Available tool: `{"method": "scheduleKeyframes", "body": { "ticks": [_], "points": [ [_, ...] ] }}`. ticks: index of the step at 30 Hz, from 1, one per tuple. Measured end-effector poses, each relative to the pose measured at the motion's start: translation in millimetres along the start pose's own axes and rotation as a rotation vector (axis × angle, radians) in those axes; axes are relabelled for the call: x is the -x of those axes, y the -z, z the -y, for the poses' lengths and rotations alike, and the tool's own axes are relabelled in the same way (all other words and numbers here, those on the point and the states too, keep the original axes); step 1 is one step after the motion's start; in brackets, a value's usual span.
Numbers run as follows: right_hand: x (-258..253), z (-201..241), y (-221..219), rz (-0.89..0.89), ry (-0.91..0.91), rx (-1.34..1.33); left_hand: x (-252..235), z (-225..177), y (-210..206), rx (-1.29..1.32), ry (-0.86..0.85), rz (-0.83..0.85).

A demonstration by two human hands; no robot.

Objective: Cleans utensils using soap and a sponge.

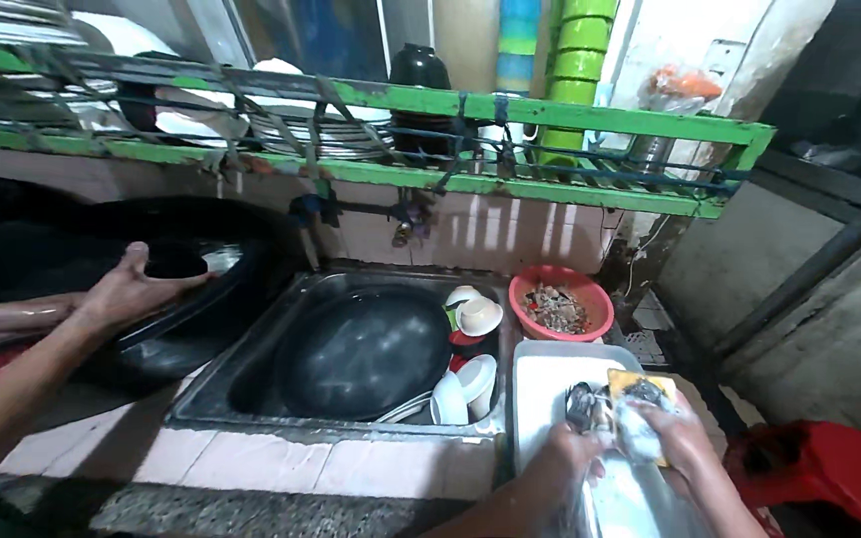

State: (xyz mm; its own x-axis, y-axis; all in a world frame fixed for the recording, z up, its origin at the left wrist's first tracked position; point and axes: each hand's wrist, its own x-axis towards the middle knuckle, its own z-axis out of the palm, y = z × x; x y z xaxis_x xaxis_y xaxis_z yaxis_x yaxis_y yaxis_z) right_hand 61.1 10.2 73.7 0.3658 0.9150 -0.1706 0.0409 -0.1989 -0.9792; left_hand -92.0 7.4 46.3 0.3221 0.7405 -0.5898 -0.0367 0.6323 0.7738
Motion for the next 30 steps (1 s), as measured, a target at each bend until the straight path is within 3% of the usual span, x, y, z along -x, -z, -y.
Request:
{"method": "scheduleKeyframes", "body": {
  "ticks": [3, 6, 8, 11, 14, 17, 19, 23, 26, 30],
  "points": [
    [8, -13, 2, 0.072, -0.001, -0.038, 4, 0, 1, 0.232, 0.016, 0.092],
    [6, -10, 5, 0.274, 0.085, 0.383, 4, -1, -1, 0.040, 0.063, 0.001],
    [-9, -4, 10, 0.234, 0.148, 0.621, -2, 0, -2, -0.089, 0.087, -0.020],
    [-24, 9, 20, 0.032, 0.132, 0.501, -5, -2, -2, -0.094, 0.095, -0.016],
    [-11, 23, 25, 0.091, 0.036, 0.227, -5, 3, 4, 0.015, 0.043, 0.029],
    [-2, 23, 20, 0.229, 0.003, 0.377, 1, 1, 0, -0.014, 0.029, 0.053],
    [-7, 15, 16, 0.156, 0.034, 0.414, 5, -2, -1, -0.032, 0.005, -0.002],
    [-1, 5, 9, 0.000, 0.075, 0.244, 6, -8, -1, 0.073, 0.010, -0.134],
    [16, -18, -2, 0.086, 0.060, 0.144, 4, -4, -3, 0.040, 0.014, -0.072],
    [7, -23, 5, 0.153, 0.040, 0.328, 3, -4, -5, -0.050, 0.032, -0.101]
  ]
}}
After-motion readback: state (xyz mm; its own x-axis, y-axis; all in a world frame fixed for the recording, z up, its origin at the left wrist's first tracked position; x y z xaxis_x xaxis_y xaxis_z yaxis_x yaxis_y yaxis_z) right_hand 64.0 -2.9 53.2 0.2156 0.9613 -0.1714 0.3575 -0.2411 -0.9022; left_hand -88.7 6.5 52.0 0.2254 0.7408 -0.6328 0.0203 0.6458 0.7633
